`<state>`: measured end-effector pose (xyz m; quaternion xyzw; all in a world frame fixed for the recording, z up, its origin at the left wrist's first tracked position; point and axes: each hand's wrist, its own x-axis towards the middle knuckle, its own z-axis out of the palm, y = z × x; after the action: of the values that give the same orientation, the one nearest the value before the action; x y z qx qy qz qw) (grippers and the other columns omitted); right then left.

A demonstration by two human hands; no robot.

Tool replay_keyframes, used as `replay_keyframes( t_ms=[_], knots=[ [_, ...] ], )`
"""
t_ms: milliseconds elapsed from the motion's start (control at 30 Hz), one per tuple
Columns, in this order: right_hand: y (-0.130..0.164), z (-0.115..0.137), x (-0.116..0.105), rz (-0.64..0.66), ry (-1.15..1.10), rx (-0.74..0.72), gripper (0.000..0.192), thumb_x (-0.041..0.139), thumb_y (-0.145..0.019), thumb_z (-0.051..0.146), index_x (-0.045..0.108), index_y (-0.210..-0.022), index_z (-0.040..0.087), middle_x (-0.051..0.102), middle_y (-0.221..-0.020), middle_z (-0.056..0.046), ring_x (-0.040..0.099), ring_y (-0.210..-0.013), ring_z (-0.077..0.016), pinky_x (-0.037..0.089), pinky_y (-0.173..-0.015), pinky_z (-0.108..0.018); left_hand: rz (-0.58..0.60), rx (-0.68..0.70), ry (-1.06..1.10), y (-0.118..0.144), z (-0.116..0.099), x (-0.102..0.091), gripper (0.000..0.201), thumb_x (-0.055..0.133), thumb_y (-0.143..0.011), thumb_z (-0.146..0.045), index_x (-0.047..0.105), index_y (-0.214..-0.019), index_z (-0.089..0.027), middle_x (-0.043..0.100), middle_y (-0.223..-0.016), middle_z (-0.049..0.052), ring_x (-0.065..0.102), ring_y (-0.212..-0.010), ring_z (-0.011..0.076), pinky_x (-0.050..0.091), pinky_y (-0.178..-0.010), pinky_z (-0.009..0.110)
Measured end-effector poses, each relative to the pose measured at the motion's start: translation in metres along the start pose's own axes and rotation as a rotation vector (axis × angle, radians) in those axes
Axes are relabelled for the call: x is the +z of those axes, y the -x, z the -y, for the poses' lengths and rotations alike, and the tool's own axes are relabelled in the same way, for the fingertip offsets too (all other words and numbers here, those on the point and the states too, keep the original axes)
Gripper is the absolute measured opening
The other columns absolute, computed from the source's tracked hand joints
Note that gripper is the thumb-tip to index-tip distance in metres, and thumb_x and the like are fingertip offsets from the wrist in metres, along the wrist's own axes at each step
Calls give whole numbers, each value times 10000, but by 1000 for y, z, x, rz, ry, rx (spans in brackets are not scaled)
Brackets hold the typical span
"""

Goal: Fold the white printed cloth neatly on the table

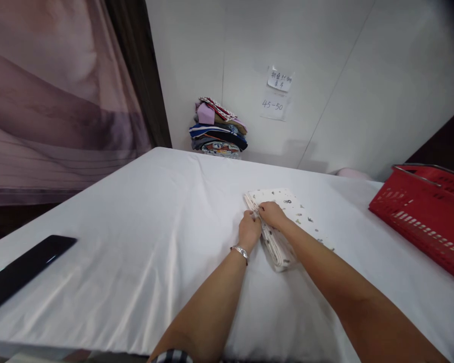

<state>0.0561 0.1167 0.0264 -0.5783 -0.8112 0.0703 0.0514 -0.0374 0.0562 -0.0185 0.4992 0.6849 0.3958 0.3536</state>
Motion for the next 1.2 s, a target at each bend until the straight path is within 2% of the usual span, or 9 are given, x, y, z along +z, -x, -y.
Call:
replay_keyframes(
  t_ms=[267,467,600,833,1200],
  knots=[
    [0,-3,3,-29,-30,-42,277,410,-826,173,685,-803,148,693,-807,-52,558,-724,-132,326,-627,-217,-5,1,-6,0,0,0,321,456,-839,-236,477,-1152,-170,684,-977,109,647,-900,234,452,-756,308],
    [-2,-1,0,14,2,-40,257,492,-808,309,693,-793,149,697,-802,-71,575,-723,-157,318,-592,-233,-7,-4,-1,0,-1,0,314,463,-842,-250,480,-1144,-166,685,-967,116,649,-901,232,449,-762,307],
    [-5,1,-2,31,37,-19,225,509,-764,252,701,-811,146,702,-851,-89,592,-776,-176,324,-606,-238,-9,0,5,0,-2,-1,312,473,-845,-271,474,-1141,-174,684,-979,117,654,-886,229,449,-760,305],
    [-8,5,-5,40,45,3,207,510,-701,168,704,-771,145,700,-821,-88,589,-769,-178,323,-604,-236,-7,3,11,0,-2,-1,352,468,-834,-263,453,-1170,-161,682,-994,126,650,-911,239,452,-763,309],
    [1,0,0,-37,-141,-30,206,495,-750,195,695,-770,152,683,-727,-33,549,-680,-133,336,-591,-209,-12,-27,33,-2,0,0,349,468,-836,-267,460,-1169,-163,668,-1039,131,638,-947,243,451,-791,321]
  ],
)
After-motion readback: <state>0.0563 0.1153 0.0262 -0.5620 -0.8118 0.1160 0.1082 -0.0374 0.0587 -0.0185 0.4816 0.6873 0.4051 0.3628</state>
